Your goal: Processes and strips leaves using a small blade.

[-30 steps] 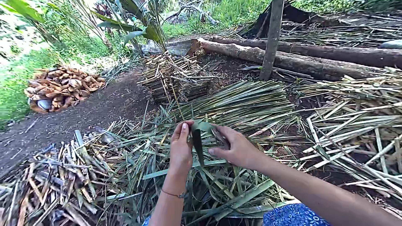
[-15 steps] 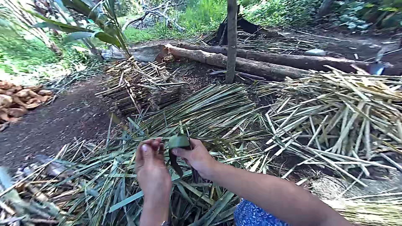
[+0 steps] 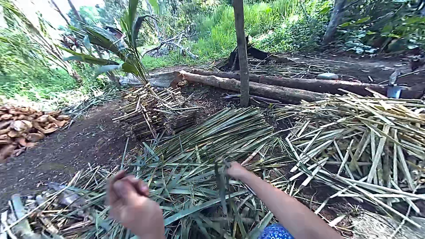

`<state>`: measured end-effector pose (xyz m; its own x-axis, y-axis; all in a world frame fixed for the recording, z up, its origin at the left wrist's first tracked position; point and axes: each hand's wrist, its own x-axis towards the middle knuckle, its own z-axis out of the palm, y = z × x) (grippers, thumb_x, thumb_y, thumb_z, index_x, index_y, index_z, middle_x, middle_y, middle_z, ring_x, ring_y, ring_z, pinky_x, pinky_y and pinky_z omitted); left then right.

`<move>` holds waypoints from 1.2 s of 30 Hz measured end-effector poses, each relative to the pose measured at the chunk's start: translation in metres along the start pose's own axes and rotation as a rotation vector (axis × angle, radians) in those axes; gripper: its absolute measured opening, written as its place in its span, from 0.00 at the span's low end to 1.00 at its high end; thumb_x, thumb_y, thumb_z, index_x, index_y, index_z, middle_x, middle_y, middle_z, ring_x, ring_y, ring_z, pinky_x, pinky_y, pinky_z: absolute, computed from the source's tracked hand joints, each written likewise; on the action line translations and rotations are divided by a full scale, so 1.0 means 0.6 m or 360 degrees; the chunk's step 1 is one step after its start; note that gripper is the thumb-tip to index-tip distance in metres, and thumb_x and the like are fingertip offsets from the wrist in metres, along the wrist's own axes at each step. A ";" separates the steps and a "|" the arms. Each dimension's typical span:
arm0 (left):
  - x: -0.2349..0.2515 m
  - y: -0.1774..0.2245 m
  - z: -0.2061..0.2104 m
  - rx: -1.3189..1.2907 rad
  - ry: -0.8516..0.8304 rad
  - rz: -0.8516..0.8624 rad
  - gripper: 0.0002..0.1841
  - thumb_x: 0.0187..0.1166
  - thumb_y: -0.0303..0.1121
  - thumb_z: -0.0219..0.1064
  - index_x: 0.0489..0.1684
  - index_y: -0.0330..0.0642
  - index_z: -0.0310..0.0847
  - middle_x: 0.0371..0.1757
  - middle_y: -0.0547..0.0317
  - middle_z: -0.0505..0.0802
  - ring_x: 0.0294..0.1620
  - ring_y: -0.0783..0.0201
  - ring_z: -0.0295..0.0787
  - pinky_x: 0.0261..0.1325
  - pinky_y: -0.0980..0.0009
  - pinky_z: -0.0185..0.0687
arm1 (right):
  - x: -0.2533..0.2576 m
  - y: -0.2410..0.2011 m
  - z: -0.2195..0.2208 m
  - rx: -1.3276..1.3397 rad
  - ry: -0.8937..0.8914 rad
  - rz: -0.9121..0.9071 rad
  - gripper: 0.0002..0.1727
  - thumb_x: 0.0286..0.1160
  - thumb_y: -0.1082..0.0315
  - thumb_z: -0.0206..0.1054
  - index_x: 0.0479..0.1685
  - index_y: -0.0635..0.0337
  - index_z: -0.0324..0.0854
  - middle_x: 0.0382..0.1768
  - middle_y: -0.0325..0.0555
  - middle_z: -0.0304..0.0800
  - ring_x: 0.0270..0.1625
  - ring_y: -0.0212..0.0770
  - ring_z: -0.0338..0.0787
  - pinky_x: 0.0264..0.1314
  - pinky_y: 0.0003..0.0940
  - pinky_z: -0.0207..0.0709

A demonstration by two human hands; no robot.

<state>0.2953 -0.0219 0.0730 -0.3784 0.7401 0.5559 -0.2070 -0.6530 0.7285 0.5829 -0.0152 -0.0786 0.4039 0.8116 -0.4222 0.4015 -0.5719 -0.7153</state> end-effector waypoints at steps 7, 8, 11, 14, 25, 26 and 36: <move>-0.044 -0.057 0.027 0.0357 -0.0744 -0.0597 0.16 0.92 0.29 0.48 0.59 0.31 0.82 0.26 0.70 0.85 0.18 0.81 0.71 0.22 0.83 0.68 | -0.095 -0.070 0.011 -0.0260 -0.1004 -0.0380 0.37 0.90 0.34 0.38 0.68 0.56 0.76 0.37 0.43 0.83 0.33 0.35 0.79 0.40 0.36 0.75; -0.048 -0.058 0.029 0.0395 -0.0803 -0.0642 0.15 0.92 0.28 0.49 0.60 0.31 0.80 0.26 0.68 0.85 0.17 0.80 0.71 0.22 0.82 0.67 | -0.102 -0.076 0.003 0.0070 -0.1079 -0.0467 0.33 0.92 0.39 0.38 0.74 0.53 0.73 0.34 0.36 0.81 0.30 0.29 0.79 0.36 0.28 0.76; -0.059 -0.061 0.030 0.0468 -0.0967 -0.0778 0.12 0.92 0.29 0.50 0.60 0.31 0.77 0.26 0.65 0.86 0.17 0.78 0.72 0.22 0.80 0.67 | -0.138 -0.099 -0.016 0.0746 -0.1102 -0.0822 0.30 0.86 0.48 0.50 0.83 0.51 0.65 0.28 0.29 0.83 0.28 0.26 0.83 0.37 0.24 0.82; -0.069 -0.061 0.032 0.0492 -0.1175 -0.0824 0.12 0.92 0.29 0.50 0.57 0.33 0.78 0.26 0.65 0.86 0.17 0.78 0.73 0.23 0.80 0.70 | -0.178 -0.112 -0.035 0.1020 -0.1140 -0.0928 0.36 0.82 0.52 0.56 0.90 0.45 0.53 0.23 0.27 0.82 0.21 0.26 0.83 0.29 0.22 0.82; -0.051 -0.054 0.018 0.0750 -0.1534 -0.0646 0.11 0.90 0.32 0.56 0.53 0.36 0.83 0.30 0.66 0.86 0.27 0.77 0.80 0.36 0.78 0.77 | -0.204 -0.113 -0.062 0.1453 -0.0593 -0.0851 0.20 0.92 0.68 0.39 0.77 0.49 0.62 0.23 0.31 0.74 0.20 0.25 0.76 0.25 0.19 0.75; -0.049 -0.055 0.015 0.0772 -0.1524 -0.0617 0.11 0.89 0.32 0.57 0.52 0.37 0.84 0.30 0.66 0.85 0.28 0.77 0.80 0.37 0.78 0.78 | -0.204 -0.112 -0.068 0.1462 -0.0573 -0.0834 0.21 0.93 0.68 0.38 0.79 0.48 0.61 0.23 0.32 0.74 0.20 0.25 0.76 0.26 0.19 0.74; -0.066 -0.049 0.033 0.0764 -0.1489 -0.0660 0.12 0.90 0.34 0.56 0.53 0.39 0.85 0.32 0.68 0.88 0.28 0.78 0.80 0.36 0.80 0.75 | -0.218 -0.127 -0.043 0.1318 -0.0545 -0.0859 0.16 0.92 0.68 0.39 0.64 0.57 0.71 0.24 0.30 0.76 0.20 0.24 0.76 0.25 0.17 0.73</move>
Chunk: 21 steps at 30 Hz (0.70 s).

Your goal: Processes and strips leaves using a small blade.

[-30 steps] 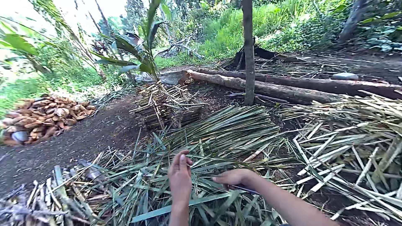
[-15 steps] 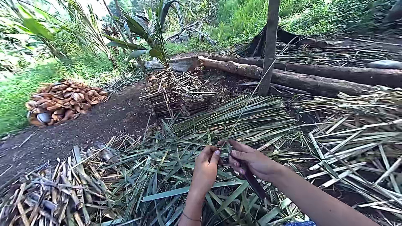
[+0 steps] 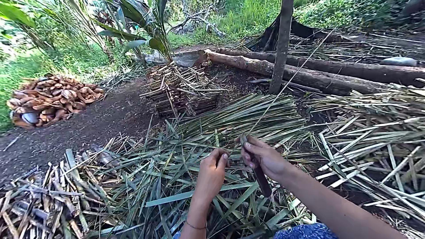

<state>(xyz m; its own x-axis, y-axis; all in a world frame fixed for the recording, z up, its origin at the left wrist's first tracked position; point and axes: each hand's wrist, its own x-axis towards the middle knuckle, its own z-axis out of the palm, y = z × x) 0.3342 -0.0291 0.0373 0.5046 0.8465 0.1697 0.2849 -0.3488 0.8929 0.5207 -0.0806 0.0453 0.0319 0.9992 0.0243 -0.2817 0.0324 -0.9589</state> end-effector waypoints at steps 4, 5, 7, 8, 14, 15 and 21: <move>-0.005 -0.006 -0.026 0.0066 -0.0306 -0.0112 0.14 0.92 0.35 0.53 0.52 0.40 0.86 0.30 0.70 0.85 0.27 0.78 0.76 0.35 0.78 0.73 | 0.007 -0.007 -0.020 0.0189 0.0336 -0.0198 0.18 0.95 0.67 0.35 0.62 0.56 0.71 0.22 0.34 0.76 0.18 0.25 0.75 0.23 0.16 0.74; -0.006 -0.007 -0.026 0.0072 -0.0294 -0.0095 0.14 0.91 0.35 0.54 0.51 0.41 0.87 0.29 0.70 0.84 0.27 0.79 0.76 0.35 0.79 0.73 | 0.007 -0.008 -0.023 0.0204 0.0337 -0.0204 0.19 0.95 0.67 0.34 0.63 0.56 0.71 0.21 0.34 0.75 0.17 0.25 0.75 0.23 0.17 0.73; -0.009 -0.008 -0.021 0.0108 -0.0167 -0.0036 0.13 0.90 0.35 0.55 0.48 0.41 0.87 0.27 0.70 0.82 0.26 0.78 0.75 0.34 0.79 0.71 | 0.003 -0.008 -0.027 0.0156 0.0196 -0.0121 0.20 0.94 0.65 0.34 0.69 0.54 0.70 0.21 0.32 0.74 0.17 0.23 0.73 0.21 0.16 0.71; -0.010 -0.007 -0.018 0.0128 -0.0090 -0.0003 0.13 0.90 0.36 0.56 0.47 0.41 0.87 0.27 0.70 0.82 0.25 0.78 0.74 0.33 0.79 0.71 | -0.002 -0.008 -0.025 0.0101 0.0072 -0.0041 0.22 0.94 0.63 0.35 0.74 0.52 0.69 0.20 0.30 0.74 0.16 0.22 0.71 0.20 0.15 0.69; -0.017 0.007 0.001 0.0159 0.0186 0.0150 0.12 0.88 0.34 0.58 0.42 0.41 0.87 0.24 0.71 0.81 0.23 0.82 0.72 0.30 0.83 0.68 | -0.021 0.006 0.017 -0.0024 -0.0626 0.0228 0.30 0.87 0.61 0.47 0.89 0.47 0.55 0.19 0.24 0.72 0.14 0.19 0.67 0.15 0.13 0.62; -0.019 0.010 0.003 0.0142 0.0210 0.0161 0.12 0.87 0.34 0.58 0.41 0.41 0.87 0.24 0.72 0.82 0.23 0.83 0.73 0.30 0.84 0.69 | -0.023 0.009 0.021 -0.0031 -0.0652 0.0213 0.30 0.87 0.61 0.47 0.89 0.47 0.54 0.20 0.24 0.72 0.14 0.19 0.67 0.15 0.13 0.62; -0.028 0.014 0.004 -0.0250 0.0124 0.0076 0.12 0.87 0.31 0.55 0.38 0.43 0.86 0.22 0.74 0.80 0.20 0.81 0.70 0.26 0.82 0.65 | -0.026 0.012 0.026 -0.0160 -0.0665 0.0089 0.30 0.88 0.62 0.50 0.90 0.51 0.56 0.22 0.24 0.72 0.15 0.19 0.67 0.16 0.12 0.62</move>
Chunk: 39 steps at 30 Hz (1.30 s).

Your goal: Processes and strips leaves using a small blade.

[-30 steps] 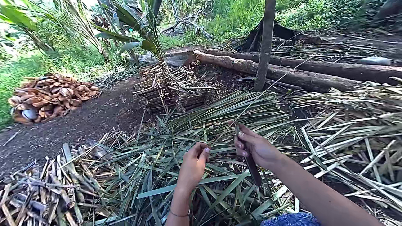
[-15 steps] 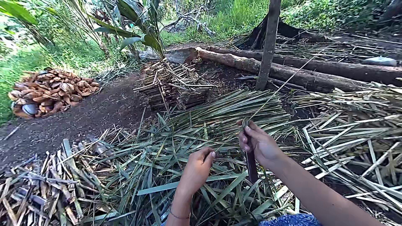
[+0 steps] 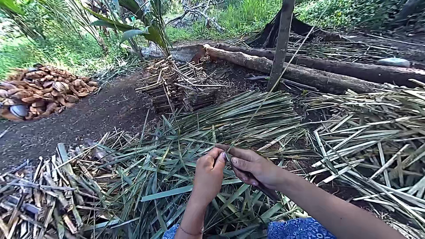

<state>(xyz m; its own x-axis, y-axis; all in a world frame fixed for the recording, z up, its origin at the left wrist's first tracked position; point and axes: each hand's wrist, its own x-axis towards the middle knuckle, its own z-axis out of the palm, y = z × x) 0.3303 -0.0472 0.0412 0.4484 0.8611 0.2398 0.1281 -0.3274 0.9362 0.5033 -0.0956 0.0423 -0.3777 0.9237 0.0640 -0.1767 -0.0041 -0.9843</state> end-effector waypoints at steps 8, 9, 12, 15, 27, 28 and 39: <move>-0.009 0.019 -0.007 -0.0537 -0.0250 -0.0251 0.15 0.89 0.27 0.49 0.35 0.46 0.82 0.17 0.77 0.70 0.13 0.83 0.57 0.17 0.85 0.51 | -0.009 -0.004 0.008 -0.0216 0.0108 -0.0108 0.29 0.87 0.64 0.55 0.87 0.58 0.62 0.24 0.22 0.78 0.16 0.16 0.69 0.16 0.11 0.61; -0.010 0.021 -0.007 -0.0563 -0.0271 -0.0276 0.15 0.89 0.27 0.49 0.34 0.46 0.81 0.17 0.78 0.70 0.13 0.83 0.57 0.17 0.86 0.51 | -0.010 -0.004 0.007 -0.0238 0.0134 -0.0131 0.28 0.87 0.64 0.55 0.86 0.59 0.64 0.24 0.22 0.78 0.17 0.16 0.69 0.16 0.11 0.62; -0.013 0.022 -0.010 -0.0595 -0.0337 -0.0313 0.16 0.89 0.28 0.48 0.31 0.47 0.80 0.15 0.79 0.68 0.12 0.84 0.56 0.15 0.87 0.50 | -0.014 -0.014 -0.001 -0.0304 0.0352 -0.0236 0.24 0.88 0.63 0.52 0.81 0.55 0.72 0.19 0.21 0.74 0.16 0.15 0.68 0.18 0.11 0.61; -0.017 0.019 -0.019 -0.0490 -0.0360 -0.0268 0.17 0.88 0.29 0.49 0.30 0.48 0.81 0.14 0.80 0.67 0.12 0.84 0.55 0.16 0.86 0.50 | -0.023 -0.032 -0.034 -0.0265 0.0590 -0.0309 0.25 0.89 0.63 0.47 0.82 0.49 0.72 0.16 0.25 0.72 0.13 0.17 0.67 0.16 0.11 0.62; -0.020 0.008 -0.044 0.0131 -0.0274 -0.0164 0.14 0.88 0.34 0.54 0.35 0.49 0.86 0.20 0.79 0.77 0.19 0.83 0.65 0.24 0.83 0.60 | -0.037 -0.026 -0.047 -0.0001 0.0246 -0.0056 0.24 0.88 0.61 0.49 0.82 0.45 0.71 0.18 0.25 0.73 0.15 0.17 0.69 0.18 0.10 0.64; -0.020 0.008 -0.049 0.0135 -0.0291 -0.0160 0.14 0.88 0.34 0.54 0.35 0.49 0.86 0.20 0.80 0.77 0.18 0.83 0.65 0.24 0.84 0.60 | -0.038 -0.028 -0.051 -0.0025 0.0304 -0.0094 0.24 0.88 0.60 0.49 0.81 0.45 0.72 0.17 0.25 0.73 0.14 0.17 0.69 0.17 0.10 0.64; -0.020 -0.004 -0.130 0.0388 -0.0475 -0.0291 0.13 0.87 0.34 0.55 0.37 0.51 0.86 0.20 0.79 0.77 0.18 0.82 0.65 0.24 0.83 0.61 | -0.072 -0.058 -0.109 0.0045 0.0945 -0.0445 0.24 0.94 0.59 0.37 0.79 0.42 0.72 0.12 0.29 0.68 0.10 0.22 0.66 0.15 0.15 0.65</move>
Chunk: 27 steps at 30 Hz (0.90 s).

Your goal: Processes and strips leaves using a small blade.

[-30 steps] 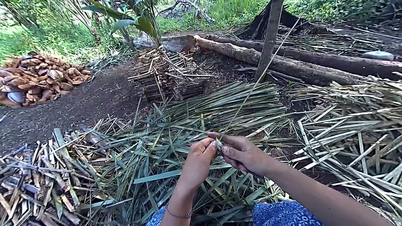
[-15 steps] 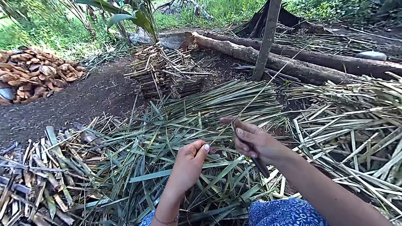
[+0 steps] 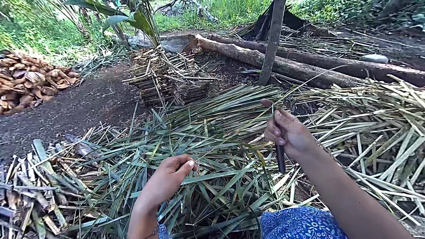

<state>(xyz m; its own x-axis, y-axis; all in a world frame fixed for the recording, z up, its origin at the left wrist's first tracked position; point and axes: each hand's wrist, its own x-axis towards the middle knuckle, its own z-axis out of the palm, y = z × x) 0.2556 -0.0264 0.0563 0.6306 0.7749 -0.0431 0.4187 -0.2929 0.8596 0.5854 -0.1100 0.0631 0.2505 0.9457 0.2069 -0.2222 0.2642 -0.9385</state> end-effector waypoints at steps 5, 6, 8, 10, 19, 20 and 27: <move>0.012 0.024 0.047 0.0111 0.0215 0.0189 0.12 0.87 0.40 0.59 0.52 0.46 0.86 0.32 0.73 0.87 0.29 0.82 0.80 0.35 0.82 0.76 | -0.016 0.018 0.043 -0.0161 -0.0338 0.0136 0.24 0.90 0.60 0.45 0.82 0.42 0.68 0.14 0.28 0.70 0.12 0.20 0.68 0.16 0.13 0.65; 0.014 0.032 0.060 0.0101 0.0283 0.0241 0.12 0.87 0.40 0.59 0.51 0.45 0.87 0.33 0.72 0.88 0.29 0.82 0.81 0.35 0.83 0.77 | -0.020 0.025 0.054 -0.0173 -0.0416 0.0205 0.24 0.89 0.61 0.46 0.82 0.42 0.68 0.16 0.28 0.71 0.13 0.19 0.69 0.16 0.12 0.64; 0.018 0.042 0.082 0.0089 0.0401 0.0318 0.12 0.87 0.38 0.60 0.49 0.44 0.89 0.32 0.72 0.89 0.28 0.83 0.80 0.33 0.85 0.75 | -0.027 0.037 0.075 -0.0182 -0.0575 0.0327 0.23 0.89 0.62 0.48 0.81 0.43 0.70 0.18 0.26 0.73 0.14 0.19 0.70 0.17 0.12 0.66; 0.019 0.051 0.096 0.0090 0.0512 0.0358 0.11 0.86 0.36 0.62 0.46 0.42 0.90 0.31 0.70 0.89 0.27 0.84 0.79 0.33 0.86 0.74 | -0.032 0.046 0.091 -0.0194 -0.0730 0.0384 0.23 0.89 0.61 0.48 0.80 0.46 0.70 0.18 0.24 0.74 0.16 0.19 0.74 0.21 0.13 0.71; 0.015 0.046 0.117 0.0290 0.0789 0.0685 0.09 0.82 0.33 0.66 0.39 0.38 0.89 0.30 0.62 0.90 0.29 0.80 0.83 0.37 0.85 0.78 | -0.042 0.049 0.104 -0.0304 -0.0736 0.0260 0.23 0.87 0.62 0.52 0.77 0.54 0.76 0.19 0.21 0.75 0.18 0.16 0.73 0.24 0.11 0.70; 0.014 0.045 0.115 0.0298 0.0792 0.0707 0.09 0.82 0.33 0.65 0.38 0.39 0.88 0.28 0.63 0.88 0.27 0.81 0.81 0.35 0.86 0.76 | -0.041 0.045 0.101 -0.0308 -0.0671 0.0212 0.23 0.87 0.61 0.52 0.77 0.53 0.76 0.19 0.22 0.74 0.18 0.16 0.73 0.24 0.11 0.70; 0.007 0.030 0.078 0.0269 0.0664 0.0741 0.08 0.83 0.34 0.64 0.39 0.41 0.87 0.27 0.69 0.86 0.25 0.85 0.77 0.31 0.89 0.73 | -0.019 0.016 0.057 -0.0232 -0.0295 -0.0069 0.23 0.90 0.57 0.48 0.77 0.47 0.77 0.13 0.26 0.71 0.14 0.20 0.72 0.21 0.13 0.70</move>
<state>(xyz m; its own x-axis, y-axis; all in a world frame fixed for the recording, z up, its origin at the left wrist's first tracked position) 0.2964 -0.0550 0.0478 0.4781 0.6881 0.5458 0.2813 -0.7087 0.6470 0.5481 -0.1120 0.0612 0.0767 0.9562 0.2826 -0.0731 0.2880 -0.9548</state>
